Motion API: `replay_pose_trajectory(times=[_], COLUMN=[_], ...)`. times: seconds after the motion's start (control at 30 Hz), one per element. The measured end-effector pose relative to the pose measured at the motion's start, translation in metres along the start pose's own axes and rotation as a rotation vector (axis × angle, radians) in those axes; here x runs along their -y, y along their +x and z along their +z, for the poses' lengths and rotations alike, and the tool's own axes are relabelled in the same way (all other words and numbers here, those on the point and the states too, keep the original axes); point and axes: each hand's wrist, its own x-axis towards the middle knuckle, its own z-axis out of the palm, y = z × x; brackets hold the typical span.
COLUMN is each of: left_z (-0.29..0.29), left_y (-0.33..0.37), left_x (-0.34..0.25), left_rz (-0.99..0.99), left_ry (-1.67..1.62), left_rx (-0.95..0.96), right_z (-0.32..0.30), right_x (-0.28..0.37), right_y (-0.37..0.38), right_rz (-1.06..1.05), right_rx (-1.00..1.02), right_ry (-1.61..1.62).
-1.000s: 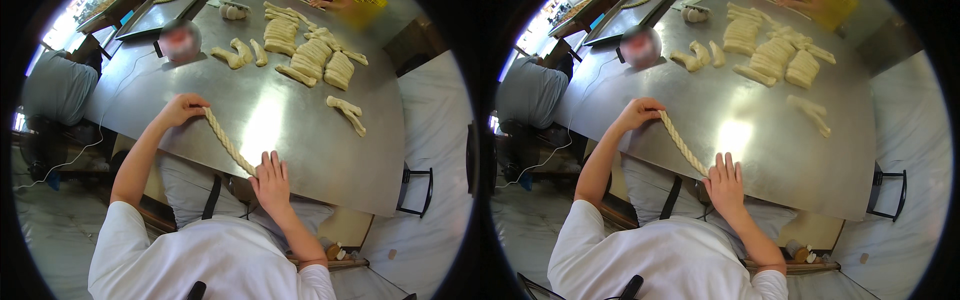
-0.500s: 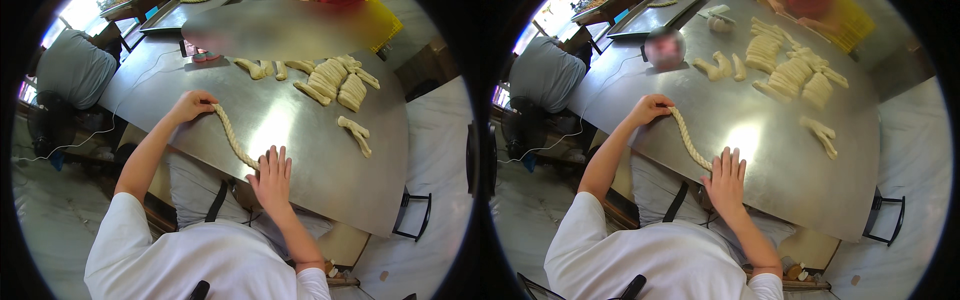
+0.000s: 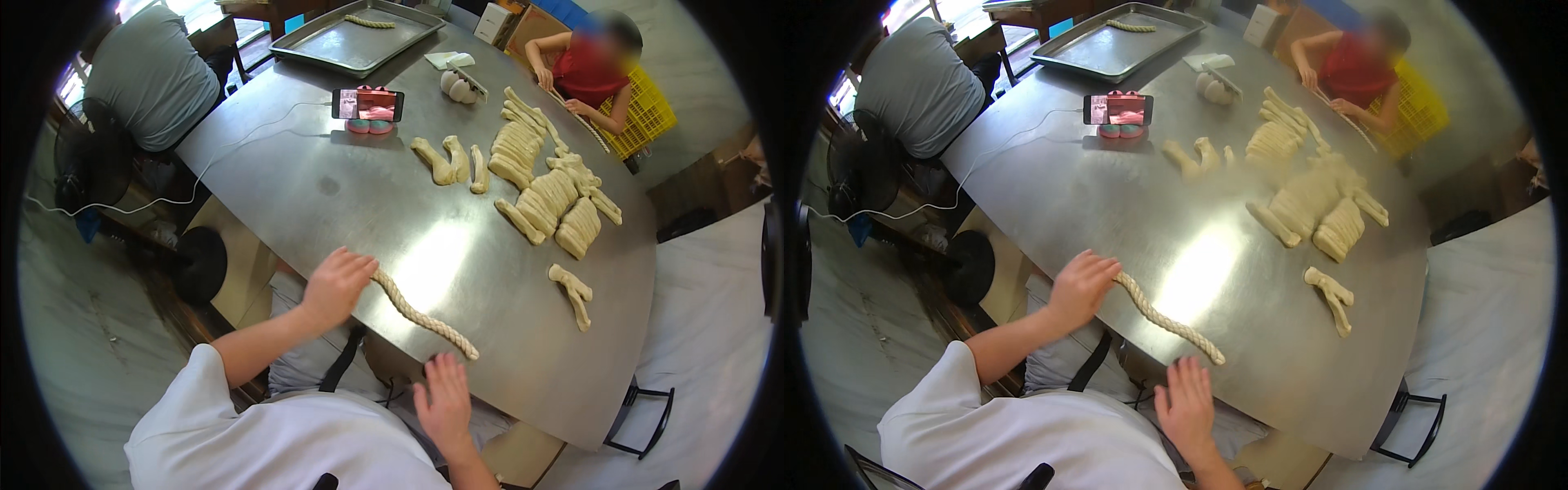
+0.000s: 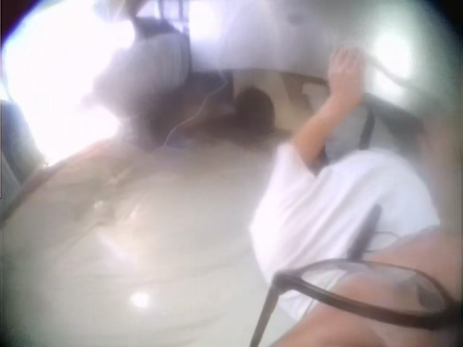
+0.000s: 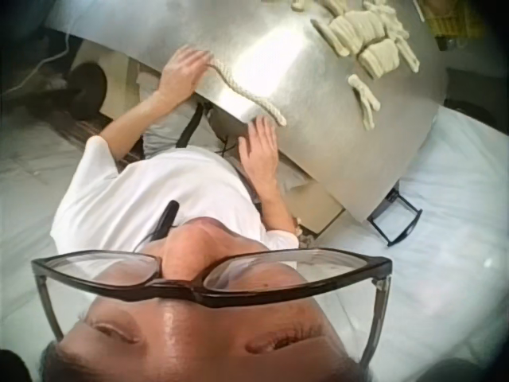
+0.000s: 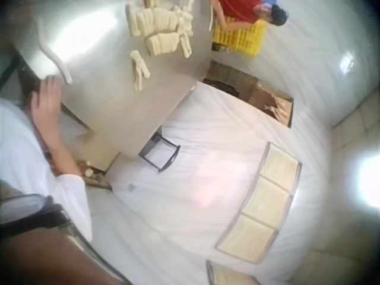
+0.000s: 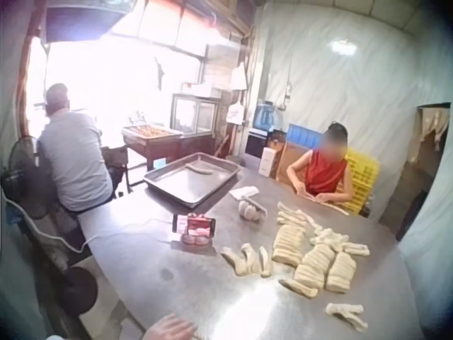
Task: The person rolls a strand of dough into a long piece by hand on a metal table, then twists it into a braided shape and sets it aside.
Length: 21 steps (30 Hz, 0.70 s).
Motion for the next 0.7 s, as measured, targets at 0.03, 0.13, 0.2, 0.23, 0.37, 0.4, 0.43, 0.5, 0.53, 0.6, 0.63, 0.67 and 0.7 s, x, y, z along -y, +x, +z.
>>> replay_pose_trajectory(times=[0.03,0.13,0.2,0.23,0.37,0.4,0.43,0.5,0.53,0.6,0.63,0.67,0.7], left_z=[0.001,0.015,0.020,0.030,0.043,0.042,0.046,0.044,0.038,0.017,0.010,0.004,0.002], left_y=[0.005,0.046,0.099,0.115,0.147,0.151,0.139,0.108,0.087,0.045,0.019,0.000,-0.006], left_x=[-0.009,-0.047,-0.042,-0.030,-0.002,-0.002,0.002,0.004,-0.001,-0.017,-0.029,-0.041,-0.052], left_rz=[-0.038,-0.088,-0.031,0.139,0.441,0.434,0.532,0.521,0.525,0.465,0.421,0.378,0.320], left_ry=[0.046,0.152,0.183,0.130,-0.067,-0.122,-0.200,-0.204,-0.223,-0.273,-0.199,-0.128,-0.098], left_rx=[0.062,0.287,0.478,0.368,0.431,0.573,0.326,0.350,0.340,0.397,0.293,0.186,0.218], right_z=[0.000,0.010,0.020,0.030,0.035,0.035,0.037,0.033,0.027,0.015,0.013,0.010,0.008], right_x=[0.001,-0.028,-0.046,-0.061,-0.091,-0.091,-0.090,-0.076,-0.067,-0.055,-0.053,-0.052,-0.049], right_y=[-0.001,0.070,0.111,0.126,0.148,0.143,0.131,0.100,0.084,0.052,0.038,0.025,0.021], right_rz=[-0.013,0.042,-0.009,-0.040,-0.121,-0.124,-0.126,-0.093,-0.086,-0.073,-0.058,-0.042,-0.028], right_rx=[-0.078,-0.080,-0.029,-0.058,-0.119,-0.129,-0.137,-0.120,-0.096,-0.050,-0.034,-0.018,-0.006], right_ry=[0.083,-0.076,-0.071,-0.102,-0.067,-0.081,-0.090,-0.125,-0.140,-0.173,-0.163,-0.158,-0.153])
